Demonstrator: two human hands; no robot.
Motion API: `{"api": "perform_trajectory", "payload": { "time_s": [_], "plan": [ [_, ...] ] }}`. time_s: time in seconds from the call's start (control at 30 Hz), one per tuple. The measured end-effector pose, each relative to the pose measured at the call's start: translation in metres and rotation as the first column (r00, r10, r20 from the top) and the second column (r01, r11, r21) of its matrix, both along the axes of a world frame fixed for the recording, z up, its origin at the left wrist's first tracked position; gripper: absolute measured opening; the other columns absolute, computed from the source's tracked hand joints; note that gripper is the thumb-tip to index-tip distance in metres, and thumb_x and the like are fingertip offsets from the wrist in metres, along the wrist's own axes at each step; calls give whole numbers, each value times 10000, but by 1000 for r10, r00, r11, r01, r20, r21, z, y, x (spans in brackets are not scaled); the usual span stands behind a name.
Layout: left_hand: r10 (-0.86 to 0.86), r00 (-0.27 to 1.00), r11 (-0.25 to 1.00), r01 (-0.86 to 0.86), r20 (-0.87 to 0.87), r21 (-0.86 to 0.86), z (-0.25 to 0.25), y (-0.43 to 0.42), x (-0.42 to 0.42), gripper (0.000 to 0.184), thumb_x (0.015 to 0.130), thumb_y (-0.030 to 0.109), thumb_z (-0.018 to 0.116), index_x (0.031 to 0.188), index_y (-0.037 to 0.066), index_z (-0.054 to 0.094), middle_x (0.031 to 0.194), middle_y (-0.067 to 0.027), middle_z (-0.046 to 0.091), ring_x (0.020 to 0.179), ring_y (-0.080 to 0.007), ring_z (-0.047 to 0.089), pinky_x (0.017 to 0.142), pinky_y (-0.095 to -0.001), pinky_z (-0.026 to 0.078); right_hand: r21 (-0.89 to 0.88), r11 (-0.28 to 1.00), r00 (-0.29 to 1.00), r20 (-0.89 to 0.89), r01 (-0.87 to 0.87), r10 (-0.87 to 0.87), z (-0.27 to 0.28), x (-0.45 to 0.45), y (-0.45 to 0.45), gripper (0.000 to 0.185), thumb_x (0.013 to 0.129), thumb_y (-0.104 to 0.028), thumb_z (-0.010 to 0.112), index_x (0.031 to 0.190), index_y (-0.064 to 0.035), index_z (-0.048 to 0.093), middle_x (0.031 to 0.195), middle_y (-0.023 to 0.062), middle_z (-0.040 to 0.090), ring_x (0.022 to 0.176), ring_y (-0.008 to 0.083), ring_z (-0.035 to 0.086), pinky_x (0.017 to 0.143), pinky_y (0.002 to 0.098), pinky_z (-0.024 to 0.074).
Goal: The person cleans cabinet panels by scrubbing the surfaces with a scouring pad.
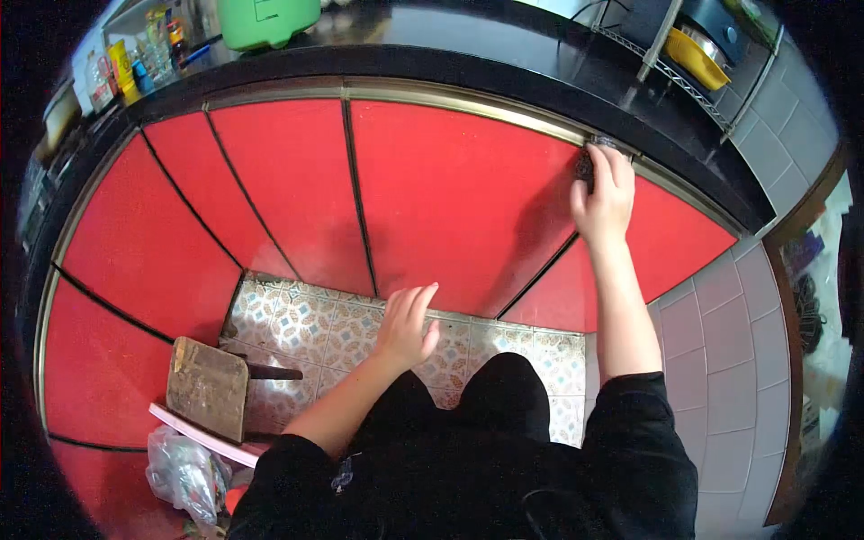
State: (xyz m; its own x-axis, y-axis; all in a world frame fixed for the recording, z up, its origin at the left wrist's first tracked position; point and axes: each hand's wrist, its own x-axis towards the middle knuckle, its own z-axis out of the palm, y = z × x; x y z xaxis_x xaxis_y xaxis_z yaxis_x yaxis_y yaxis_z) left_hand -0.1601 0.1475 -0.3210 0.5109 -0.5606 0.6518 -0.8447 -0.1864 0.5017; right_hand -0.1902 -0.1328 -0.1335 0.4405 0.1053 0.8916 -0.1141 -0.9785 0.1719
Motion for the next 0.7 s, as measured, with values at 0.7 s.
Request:
{"api": "perform_trajectory", "payload": {
  "time_s": [0.7],
  "plan": [
    [-9, 998, 997, 14, -59, 75, -16, -5, -11, 578, 694, 82, 637, 1239, -4, 465, 1111, -203, 534, 1017, -380, 508, 909, -451, 406, 36, 999, 963, 269, -4, -6, -36, -5, -27, 524, 666, 14, 559, 1190, 24, 542, 1137, 214, 536, 1072, 371, 514, 951, 454, 404]
  ]
}}
